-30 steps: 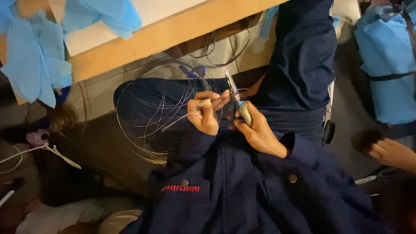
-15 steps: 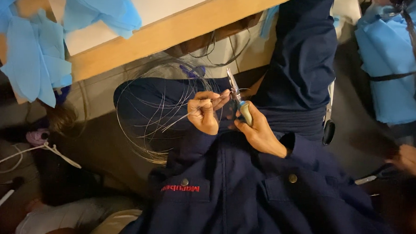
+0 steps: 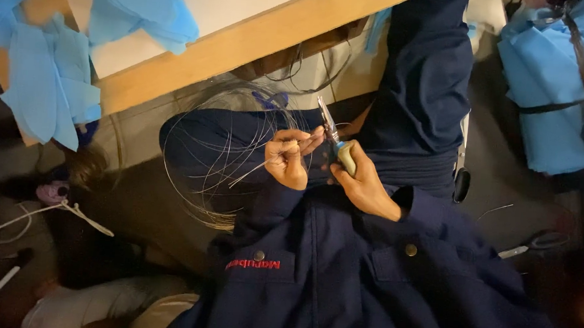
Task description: Cutting and shaping wire segments from a coil to prepare them for a frame.
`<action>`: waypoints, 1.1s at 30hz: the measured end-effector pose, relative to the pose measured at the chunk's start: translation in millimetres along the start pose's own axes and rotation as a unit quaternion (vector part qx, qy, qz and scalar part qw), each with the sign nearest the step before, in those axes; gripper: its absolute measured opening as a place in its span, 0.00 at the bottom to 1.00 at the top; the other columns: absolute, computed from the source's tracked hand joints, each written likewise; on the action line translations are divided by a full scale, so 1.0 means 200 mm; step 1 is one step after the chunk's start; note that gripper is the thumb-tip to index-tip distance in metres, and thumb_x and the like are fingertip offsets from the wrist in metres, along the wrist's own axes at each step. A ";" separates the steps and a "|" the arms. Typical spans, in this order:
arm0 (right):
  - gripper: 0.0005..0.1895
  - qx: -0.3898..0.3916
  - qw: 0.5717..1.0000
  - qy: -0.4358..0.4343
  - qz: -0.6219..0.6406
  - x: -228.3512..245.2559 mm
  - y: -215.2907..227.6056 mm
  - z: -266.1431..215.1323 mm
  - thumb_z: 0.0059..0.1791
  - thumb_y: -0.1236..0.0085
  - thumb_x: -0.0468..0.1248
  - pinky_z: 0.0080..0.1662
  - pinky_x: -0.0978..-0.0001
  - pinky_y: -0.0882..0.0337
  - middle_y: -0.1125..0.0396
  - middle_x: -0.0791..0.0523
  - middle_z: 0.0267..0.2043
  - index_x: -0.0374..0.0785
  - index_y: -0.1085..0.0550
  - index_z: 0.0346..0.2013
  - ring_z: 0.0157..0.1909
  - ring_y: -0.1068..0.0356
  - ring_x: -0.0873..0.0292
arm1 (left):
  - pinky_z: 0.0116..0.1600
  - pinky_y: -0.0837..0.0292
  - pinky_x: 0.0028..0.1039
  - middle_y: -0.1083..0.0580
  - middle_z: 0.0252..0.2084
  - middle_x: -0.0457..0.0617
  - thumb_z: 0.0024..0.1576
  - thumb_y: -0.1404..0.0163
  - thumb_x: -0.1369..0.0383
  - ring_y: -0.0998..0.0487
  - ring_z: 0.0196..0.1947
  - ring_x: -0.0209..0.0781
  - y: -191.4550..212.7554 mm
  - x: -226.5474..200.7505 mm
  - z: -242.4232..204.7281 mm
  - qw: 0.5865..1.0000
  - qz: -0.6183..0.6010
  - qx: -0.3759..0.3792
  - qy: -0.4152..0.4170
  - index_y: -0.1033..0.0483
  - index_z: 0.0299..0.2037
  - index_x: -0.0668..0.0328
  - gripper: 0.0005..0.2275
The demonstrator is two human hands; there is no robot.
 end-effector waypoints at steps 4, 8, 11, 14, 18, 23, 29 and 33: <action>0.17 -0.012 0.997 -0.018 0.075 -0.04 0.00 0.01 0.41 0.49 0.27 0.26 0.76 0.33 0.41 0.54 0.27 0.38 0.42 0.41 0.23 0.34 0.63 | 0.31 0.28 0.53 0.35 0.30 0.70 0.56 0.64 0.80 0.29 0.31 0.75 -0.02 -0.01 0.00 1.000 0.017 0.001 -0.003 0.42 0.31 0.72 0.03; 0.10 0.018 0.995 -0.088 0.035 -0.06 0.01 0.03 0.41 0.42 0.39 0.22 0.80 0.37 0.35 0.55 0.16 0.36 0.33 0.27 0.18 0.36 0.67 | 0.31 0.27 0.52 0.34 0.30 0.69 0.56 0.62 0.77 0.29 0.31 0.73 -0.01 0.01 -0.01 1.000 0.017 -0.007 0.012 0.41 0.30 0.71 0.04; 0.09 0.016 0.991 -0.116 0.061 -0.14 -0.02 0.04 0.42 0.43 0.37 0.24 0.76 0.33 0.32 0.51 0.21 0.34 0.31 0.26 0.21 0.32 0.62 | 0.29 0.29 0.56 0.34 0.28 0.71 0.55 0.61 0.80 0.29 0.27 0.76 -0.06 -0.01 -0.02 0.998 0.057 0.016 0.024 0.40 0.29 0.72 0.03; 0.08 0.002 0.992 -0.108 0.065 -0.26 0.03 0.04 0.42 0.44 0.35 0.24 0.75 0.32 0.33 0.50 0.19 0.31 0.31 0.25 0.19 0.32 0.62 | 0.28 0.27 0.51 0.34 0.28 0.70 0.55 0.62 0.81 0.28 0.28 0.73 -0.07 0.00 -0.03 0.999 0.048 0.012 0.019 0.40 0.28 0.72 0.04; 0.12 -0.001 0.995 -0.082 0.048 -0.20 0.02 0.07 0.42 0.43 0.36 0.21 0.76 0.35 0.37 0.53 0.12 0.33 0.32 0.17 0.15 0.36 0.63 | 0.28 0.26 0.47 0.33 0.29 0.69 0.54 0.61 0.82 0.28 0.29 0.71 -0.11 -0.05 0.01 0.997 0.080 0.023 0.003 0.39 0.28 0.73 0.04; 0.19 -0.023 0.995 -0.077 0.056 -0.26 0.04 0.10 0.43 0.45 0.35 0.14 0.79 0.43 0.44 0.57 0.06 0.36 0.35 0.07 0.08 0.45 0.66 | 0.22 0.27 0.42 0.31 0.25 0.65 0.52 0.59 0.83 0.25 0.22 0.61 -0.17 -0.11 0.05 0.987 0.147 0.032 -0.051 0.38 0.24 0.72 0.05; 0.10 -0.061 0.994 -0.034 -0.087 -0.30 0.14 0.20 0.40 0.44 0.35 0.21 0.77 0.45 0.43 0.61 0.13 0.38 0.33 0.15 0.18 0.46 0.69 | 0.24 0.23 0.34 0.29 0.25 0.61 0.52 0.58 0.83 0.24 0.24 0.55 -0.21 -0.12 0.07 0.950 0.271 0.076 -0.133 0.35 0.23 0.73 0.05; 0.08 -0.041 0.980 0.004 -0.196 -0.23 0.11 0.20 0.39 0.44 0.37 0.26 0.68 0.41 0.43 0.53 0.13 0.37 0.33 0.20 0.19 0.44 0.60 | 0.24 0.23 0.30 0.27 0.26 0.58 0.51 0.56 0.82 0.24 0.25 0.51 -0.20 -0.11 0.06 0.932 0.321 0.080 -0.147 0.33 0.22 0.69 0.06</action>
Point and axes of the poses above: each hand's wrist, its own z-axis towards the middle knuckle, its own y-axis out of the back of the hand, x = y × z, the point moved 6 cm from there along z, towards the middle knuckle
